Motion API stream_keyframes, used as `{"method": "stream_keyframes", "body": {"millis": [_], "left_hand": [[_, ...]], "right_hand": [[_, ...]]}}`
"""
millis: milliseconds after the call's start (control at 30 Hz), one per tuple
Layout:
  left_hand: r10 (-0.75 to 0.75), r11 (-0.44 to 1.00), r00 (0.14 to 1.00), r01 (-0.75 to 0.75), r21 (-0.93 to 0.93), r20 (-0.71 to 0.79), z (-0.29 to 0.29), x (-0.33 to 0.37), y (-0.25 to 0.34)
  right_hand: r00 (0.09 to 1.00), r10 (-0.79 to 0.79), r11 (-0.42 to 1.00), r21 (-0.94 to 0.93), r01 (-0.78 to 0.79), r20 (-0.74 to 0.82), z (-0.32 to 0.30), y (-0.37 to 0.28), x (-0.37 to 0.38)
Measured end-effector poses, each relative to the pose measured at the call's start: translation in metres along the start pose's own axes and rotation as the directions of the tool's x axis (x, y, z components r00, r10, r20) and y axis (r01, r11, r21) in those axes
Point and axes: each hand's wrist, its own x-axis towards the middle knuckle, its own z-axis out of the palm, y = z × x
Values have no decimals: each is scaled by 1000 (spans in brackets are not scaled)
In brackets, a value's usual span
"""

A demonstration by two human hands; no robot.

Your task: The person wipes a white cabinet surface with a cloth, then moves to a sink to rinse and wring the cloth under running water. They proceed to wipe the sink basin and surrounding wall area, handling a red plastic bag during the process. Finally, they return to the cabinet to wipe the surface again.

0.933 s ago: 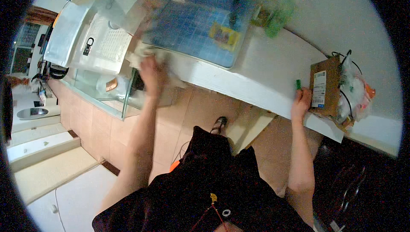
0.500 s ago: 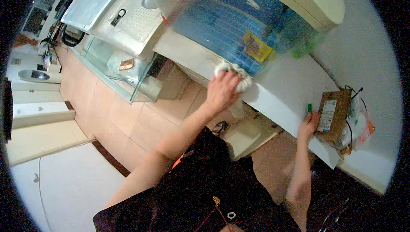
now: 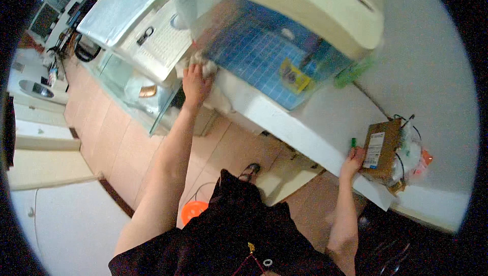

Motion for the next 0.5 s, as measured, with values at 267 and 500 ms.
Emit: {"method": "stream_keyframes", "body": {"millis": [267, 500], "left_hand": [[411, 869, 878, -296, -396, 247, -11, -80, 119], [-39, 374, 991, 132, -918, 127, -125, 2, 124]], "right_hand": [[997, -32, 999, 14, 33, -76, -6, -15, 1], [999, 43, 992, 119, -40, -22, -14, -28, 2]]}}
